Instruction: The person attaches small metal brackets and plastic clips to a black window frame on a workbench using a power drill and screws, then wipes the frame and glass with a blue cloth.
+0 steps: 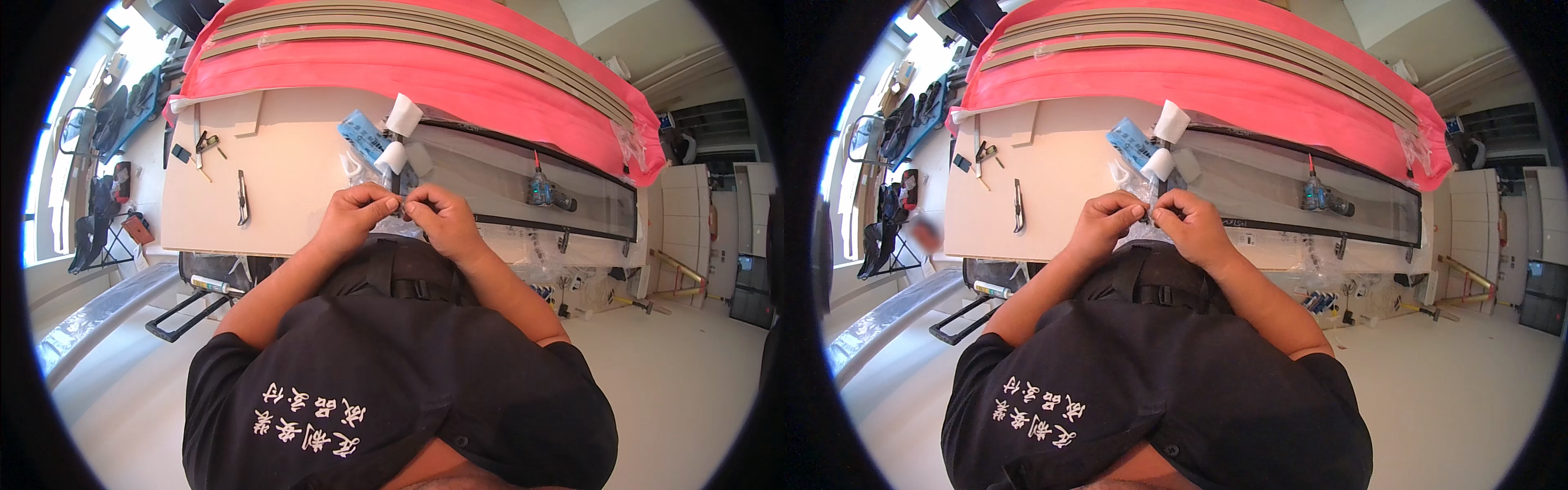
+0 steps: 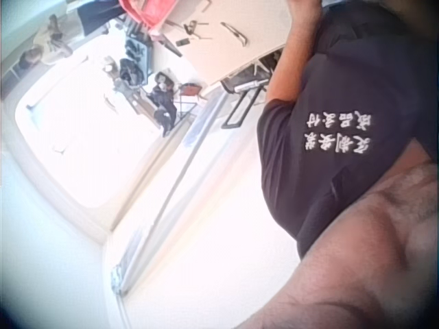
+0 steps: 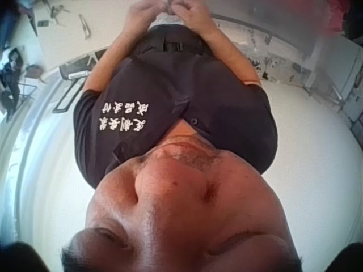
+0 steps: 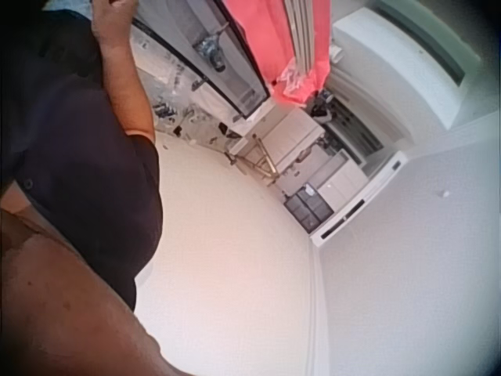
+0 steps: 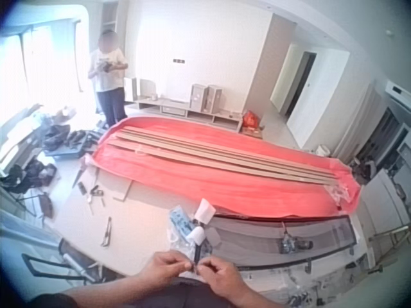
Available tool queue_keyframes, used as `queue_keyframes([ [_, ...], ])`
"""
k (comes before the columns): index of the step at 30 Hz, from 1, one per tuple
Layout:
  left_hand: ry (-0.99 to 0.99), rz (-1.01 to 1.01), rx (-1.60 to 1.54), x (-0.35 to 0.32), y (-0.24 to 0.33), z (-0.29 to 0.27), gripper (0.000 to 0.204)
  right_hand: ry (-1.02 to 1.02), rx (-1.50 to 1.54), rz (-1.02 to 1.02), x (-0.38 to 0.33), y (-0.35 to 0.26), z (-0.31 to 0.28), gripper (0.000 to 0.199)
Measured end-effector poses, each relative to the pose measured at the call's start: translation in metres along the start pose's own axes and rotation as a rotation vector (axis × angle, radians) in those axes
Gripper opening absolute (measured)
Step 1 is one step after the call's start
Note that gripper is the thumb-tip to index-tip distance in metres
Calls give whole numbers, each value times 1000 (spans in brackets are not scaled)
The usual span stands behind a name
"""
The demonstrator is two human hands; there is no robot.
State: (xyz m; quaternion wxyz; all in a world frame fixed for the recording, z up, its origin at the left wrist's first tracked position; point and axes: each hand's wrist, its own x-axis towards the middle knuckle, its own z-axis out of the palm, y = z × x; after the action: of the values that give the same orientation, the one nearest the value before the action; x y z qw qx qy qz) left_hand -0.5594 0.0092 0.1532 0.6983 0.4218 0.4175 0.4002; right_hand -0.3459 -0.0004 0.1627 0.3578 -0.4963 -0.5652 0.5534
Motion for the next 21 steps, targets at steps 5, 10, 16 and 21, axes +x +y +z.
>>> queue_keyframes([
  [5,56,37,29,-1,-1,0,16,92,-138,-91,-4,-26,8,11],
  [10,19,83,4,-1,-2,2,13,133,-122,-98,0,-14,8,11],
  [16,-35,155,38,0,-11,-6,11,81,-216,-155,-1,-24,3,11],
  [21,-51,178,70,-1,-9,-5,11,-12,-250,-261,-3,-24,-3,9],
])
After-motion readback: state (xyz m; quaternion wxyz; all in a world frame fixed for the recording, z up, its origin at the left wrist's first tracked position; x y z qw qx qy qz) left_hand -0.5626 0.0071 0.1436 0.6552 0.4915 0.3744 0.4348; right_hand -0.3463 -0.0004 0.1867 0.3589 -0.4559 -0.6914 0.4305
